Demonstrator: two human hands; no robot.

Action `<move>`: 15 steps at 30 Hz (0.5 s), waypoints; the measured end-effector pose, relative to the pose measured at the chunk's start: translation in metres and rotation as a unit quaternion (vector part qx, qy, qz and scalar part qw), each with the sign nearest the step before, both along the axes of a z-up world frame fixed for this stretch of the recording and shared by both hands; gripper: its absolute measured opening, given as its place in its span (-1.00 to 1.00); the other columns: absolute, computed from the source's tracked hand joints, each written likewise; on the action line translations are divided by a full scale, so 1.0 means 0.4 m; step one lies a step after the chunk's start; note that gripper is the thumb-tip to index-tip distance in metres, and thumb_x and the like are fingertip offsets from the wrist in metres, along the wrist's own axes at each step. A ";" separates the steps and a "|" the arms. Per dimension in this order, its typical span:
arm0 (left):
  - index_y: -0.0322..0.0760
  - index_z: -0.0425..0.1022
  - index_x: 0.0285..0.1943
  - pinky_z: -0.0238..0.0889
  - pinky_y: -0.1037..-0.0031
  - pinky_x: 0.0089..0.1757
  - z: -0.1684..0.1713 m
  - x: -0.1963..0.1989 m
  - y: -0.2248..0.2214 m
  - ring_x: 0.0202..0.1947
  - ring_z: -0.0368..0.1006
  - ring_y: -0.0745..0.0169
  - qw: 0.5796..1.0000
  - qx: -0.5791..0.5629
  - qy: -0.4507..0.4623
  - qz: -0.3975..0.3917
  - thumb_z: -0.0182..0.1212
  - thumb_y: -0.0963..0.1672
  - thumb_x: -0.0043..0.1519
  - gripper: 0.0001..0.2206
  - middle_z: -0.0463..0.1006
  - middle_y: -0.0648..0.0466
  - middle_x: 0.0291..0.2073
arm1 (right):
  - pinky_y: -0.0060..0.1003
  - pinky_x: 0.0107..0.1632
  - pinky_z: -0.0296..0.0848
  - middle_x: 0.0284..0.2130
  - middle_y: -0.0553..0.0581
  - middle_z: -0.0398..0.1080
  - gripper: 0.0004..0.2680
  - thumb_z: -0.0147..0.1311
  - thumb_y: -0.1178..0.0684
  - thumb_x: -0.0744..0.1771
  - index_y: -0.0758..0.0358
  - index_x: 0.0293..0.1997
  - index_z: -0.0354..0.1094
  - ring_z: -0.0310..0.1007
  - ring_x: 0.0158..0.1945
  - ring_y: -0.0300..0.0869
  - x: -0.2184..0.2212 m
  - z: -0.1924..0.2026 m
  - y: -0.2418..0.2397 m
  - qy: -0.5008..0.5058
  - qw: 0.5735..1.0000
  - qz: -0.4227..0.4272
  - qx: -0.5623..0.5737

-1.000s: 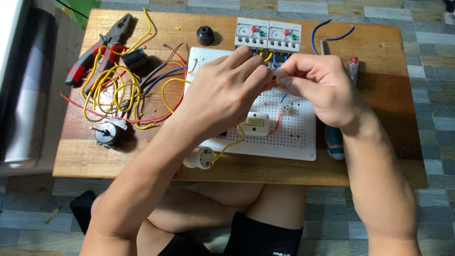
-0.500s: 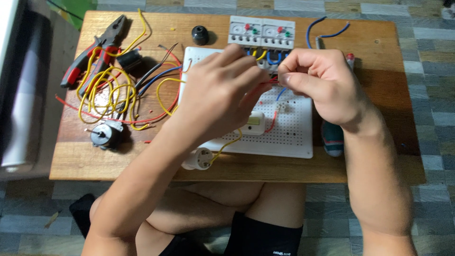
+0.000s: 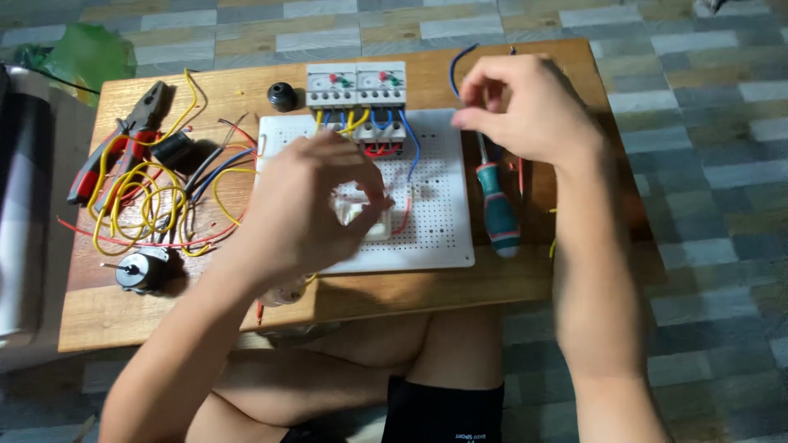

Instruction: Wiring electrical components on a mounting board using screwdrivers and manual wire placement.

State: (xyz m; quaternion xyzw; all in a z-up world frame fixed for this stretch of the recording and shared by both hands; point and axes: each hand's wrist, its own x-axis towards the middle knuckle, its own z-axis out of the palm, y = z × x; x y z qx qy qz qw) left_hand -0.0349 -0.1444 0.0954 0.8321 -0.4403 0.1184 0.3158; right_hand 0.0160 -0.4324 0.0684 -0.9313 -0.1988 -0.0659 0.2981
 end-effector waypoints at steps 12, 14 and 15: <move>-0.44 0.54 -0.42 0.35 0.25 -0.26 -0.111 -0.072 -0.097 -0.18 0.41 -0.10 0.988 0.133 -0.058 0.061 0.19 -0.19 0.16 -0.85 0.50 -0.23 -0.05 | -0.09 -0.21 0.47 -0.30 0.15 0.54 -0.56 0.56 -0.21 0.21 0.28 0.01 0.52 0.54 -0.34 -0.05 0.015 -0.089 -0.183 0.062 0.947 -0.298 -0.100; -0.52 0.50 -0.24 0.35 0.22 -0.13 -0.123 -0.077 -0.094 -0.08 0.46 -0.19 0.981 0.167 -0.084 0.054 0.17 -0.17 0.17 -0.82 0.49 -0.34 0.05 | -0.12 -0.24 0.48 -0.31 0.19 0.54 -0.54 0.56 -0.17 0.20 0.32 0.03 0.50 0.53 -0.36 -0.05 0.033 -0.104 -0.181 0.106 0.950 -0.280 -0.092; -0.60 0.46 -0.06 0.36 0.20 0.00 -0.127 -0.078 -0.092 0.02 0.51 -0.28 0.972 0.200 -0.115 0.048 0.16 -0.14 0.19 -0.70 0.47 -0.45 0.15 | -0.14 -0.26 0.48 -0.32 0.24 0.53 -0.52 0.56 -0.13 0.18 0.35 0.06 0.47 0.52 -0.39 -0.05 0.044 -0.109 -0.178 0.145 0.951 -0.262 -0.083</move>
